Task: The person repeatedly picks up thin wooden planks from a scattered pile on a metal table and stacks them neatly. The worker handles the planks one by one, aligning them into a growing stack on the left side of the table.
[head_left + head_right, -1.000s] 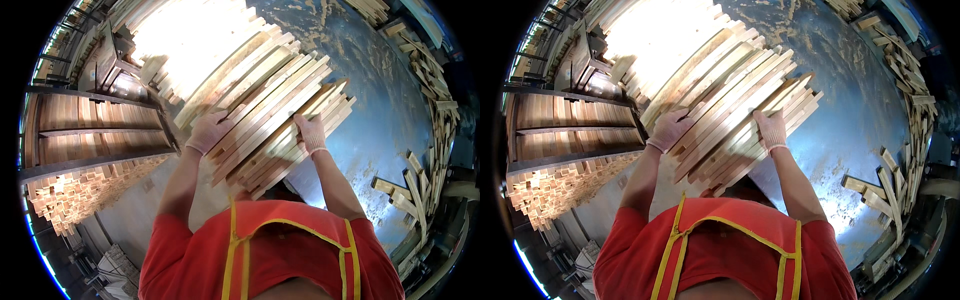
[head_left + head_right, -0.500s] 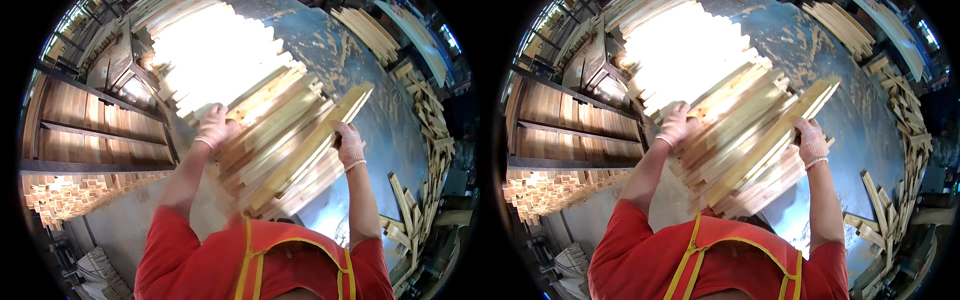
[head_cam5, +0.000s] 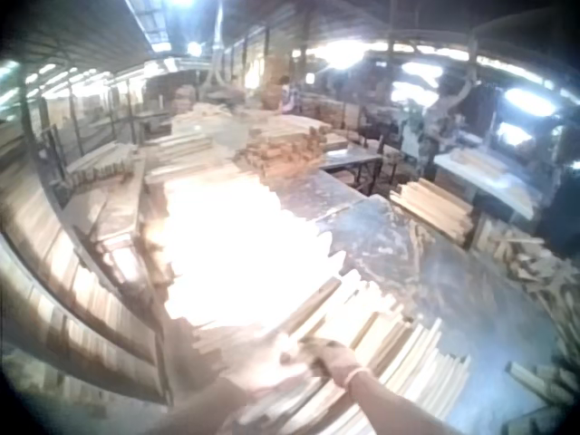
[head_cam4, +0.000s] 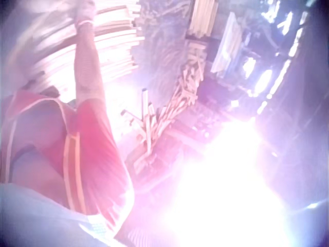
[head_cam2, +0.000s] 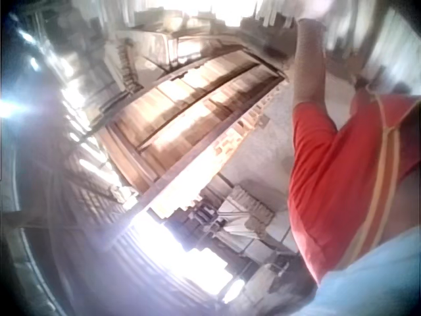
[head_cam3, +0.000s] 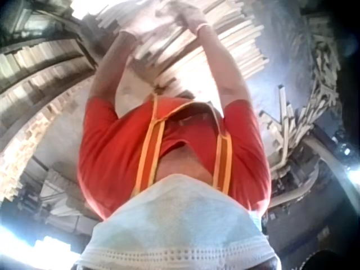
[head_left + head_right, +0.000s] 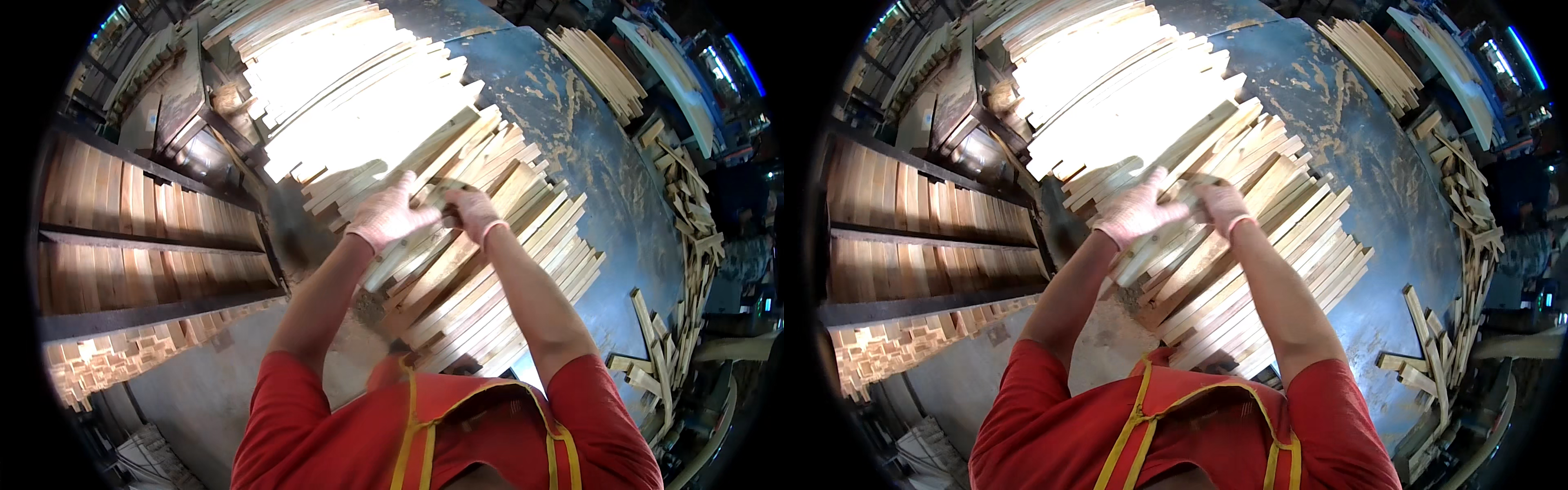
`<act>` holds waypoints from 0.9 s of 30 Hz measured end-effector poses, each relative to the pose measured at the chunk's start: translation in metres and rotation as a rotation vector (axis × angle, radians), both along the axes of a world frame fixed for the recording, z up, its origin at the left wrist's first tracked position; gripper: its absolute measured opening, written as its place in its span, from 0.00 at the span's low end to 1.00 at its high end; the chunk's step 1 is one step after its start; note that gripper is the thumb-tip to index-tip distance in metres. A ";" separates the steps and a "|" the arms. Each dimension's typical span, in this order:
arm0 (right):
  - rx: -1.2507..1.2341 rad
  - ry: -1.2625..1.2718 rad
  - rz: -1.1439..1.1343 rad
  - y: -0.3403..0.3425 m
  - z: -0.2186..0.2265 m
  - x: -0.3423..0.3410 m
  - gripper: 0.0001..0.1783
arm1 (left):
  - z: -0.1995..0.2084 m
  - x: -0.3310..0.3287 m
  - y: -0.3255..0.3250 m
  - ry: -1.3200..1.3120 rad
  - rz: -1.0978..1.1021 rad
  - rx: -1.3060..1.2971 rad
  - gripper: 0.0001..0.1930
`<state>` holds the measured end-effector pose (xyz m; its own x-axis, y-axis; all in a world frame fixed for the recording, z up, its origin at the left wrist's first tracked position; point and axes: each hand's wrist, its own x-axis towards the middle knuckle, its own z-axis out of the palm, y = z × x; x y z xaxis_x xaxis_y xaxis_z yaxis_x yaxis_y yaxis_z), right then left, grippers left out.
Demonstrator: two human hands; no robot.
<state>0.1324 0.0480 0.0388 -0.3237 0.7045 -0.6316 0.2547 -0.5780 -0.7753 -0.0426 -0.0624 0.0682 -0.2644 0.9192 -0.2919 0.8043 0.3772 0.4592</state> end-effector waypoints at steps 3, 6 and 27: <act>0.161 -0.026 0.318 -0.014 -0.008 0.000 0.29 | -0.009 0.012 0.002 0.295 -0.143 -0.073 0.47; 0.211 -0.196 0.115 -0.041 0.070 0.028 0.45 | 0.033 -0.008 0.014 0.030 -0.080 -0.148 0.46; -0.034 -0.170 0.149 -0.128 -0.005 0.226 0.37 | -0.023 0.171 -0.022 -0.437 0.041 -0.018 0.49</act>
<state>0.3584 -0.0801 0.0335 -0.3093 0.6344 -0.7084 0.4650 -0.5489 -0.6946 0.1282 -0.0841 0.0449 -0.1484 0.9043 -0.4002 0.5205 0.4155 0.7459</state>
